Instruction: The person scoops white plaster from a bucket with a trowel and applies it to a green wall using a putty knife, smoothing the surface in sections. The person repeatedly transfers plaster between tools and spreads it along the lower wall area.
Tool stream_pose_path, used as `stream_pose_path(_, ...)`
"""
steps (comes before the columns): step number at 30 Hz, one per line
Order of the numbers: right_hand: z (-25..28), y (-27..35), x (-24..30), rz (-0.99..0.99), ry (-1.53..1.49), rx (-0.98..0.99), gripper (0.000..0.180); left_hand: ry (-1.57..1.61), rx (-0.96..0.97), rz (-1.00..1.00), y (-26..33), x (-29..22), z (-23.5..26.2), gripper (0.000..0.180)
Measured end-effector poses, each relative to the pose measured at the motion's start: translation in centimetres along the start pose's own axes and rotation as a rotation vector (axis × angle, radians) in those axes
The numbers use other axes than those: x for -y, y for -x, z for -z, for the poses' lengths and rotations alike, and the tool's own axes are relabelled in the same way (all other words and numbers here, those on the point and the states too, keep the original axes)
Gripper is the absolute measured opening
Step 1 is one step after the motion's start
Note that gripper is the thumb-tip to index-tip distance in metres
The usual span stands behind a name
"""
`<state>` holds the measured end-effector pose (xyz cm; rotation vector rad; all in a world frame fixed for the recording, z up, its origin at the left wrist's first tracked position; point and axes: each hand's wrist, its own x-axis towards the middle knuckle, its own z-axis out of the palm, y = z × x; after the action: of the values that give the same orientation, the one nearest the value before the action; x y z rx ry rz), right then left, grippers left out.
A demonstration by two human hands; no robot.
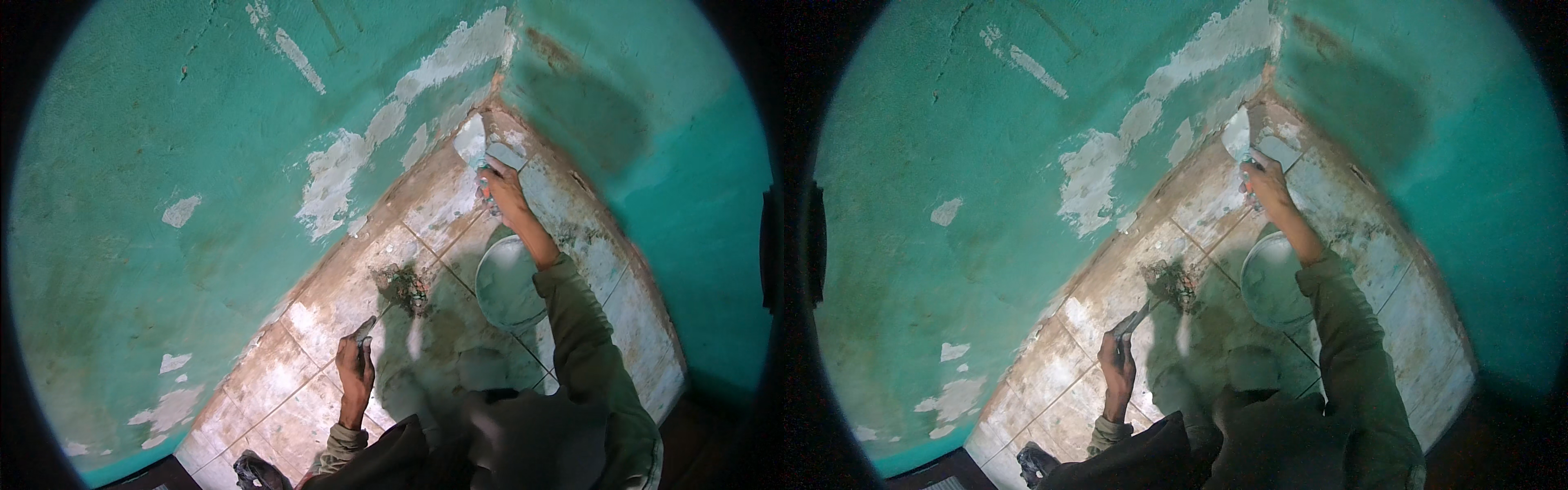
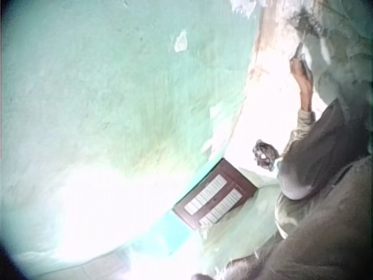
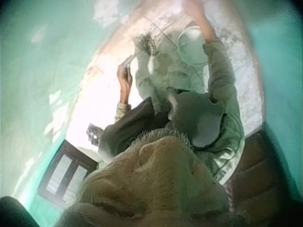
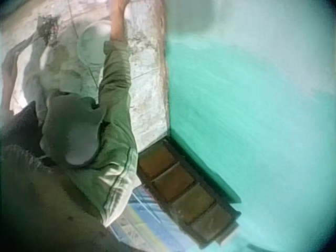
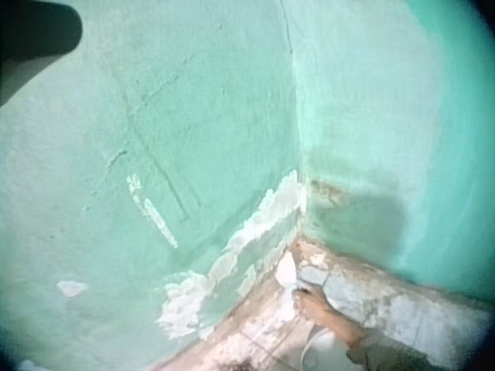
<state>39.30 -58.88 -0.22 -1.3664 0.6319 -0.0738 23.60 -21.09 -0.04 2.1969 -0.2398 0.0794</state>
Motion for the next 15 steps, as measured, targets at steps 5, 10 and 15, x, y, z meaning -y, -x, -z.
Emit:
stream_pose_path(5,-3.1,-0.8,-1.5,0.060,0.173,-0.076,0.048,0.035,0.037,0.111,1.8,0.8,0.2,0.007)
stream_pose_path(10,-7.0,-3.5,-5.2,0.197,0.373,-0.167,0.048,-0.016,0.133,0.183,2.6,1.7,0.6,0.022)
stream_pose_path(15,-13.0,-3.8,-8.0,0.282,0.293,-0.128,0.061,0.093,0.036,0.181,2.7,1.6,0.0,0.012)
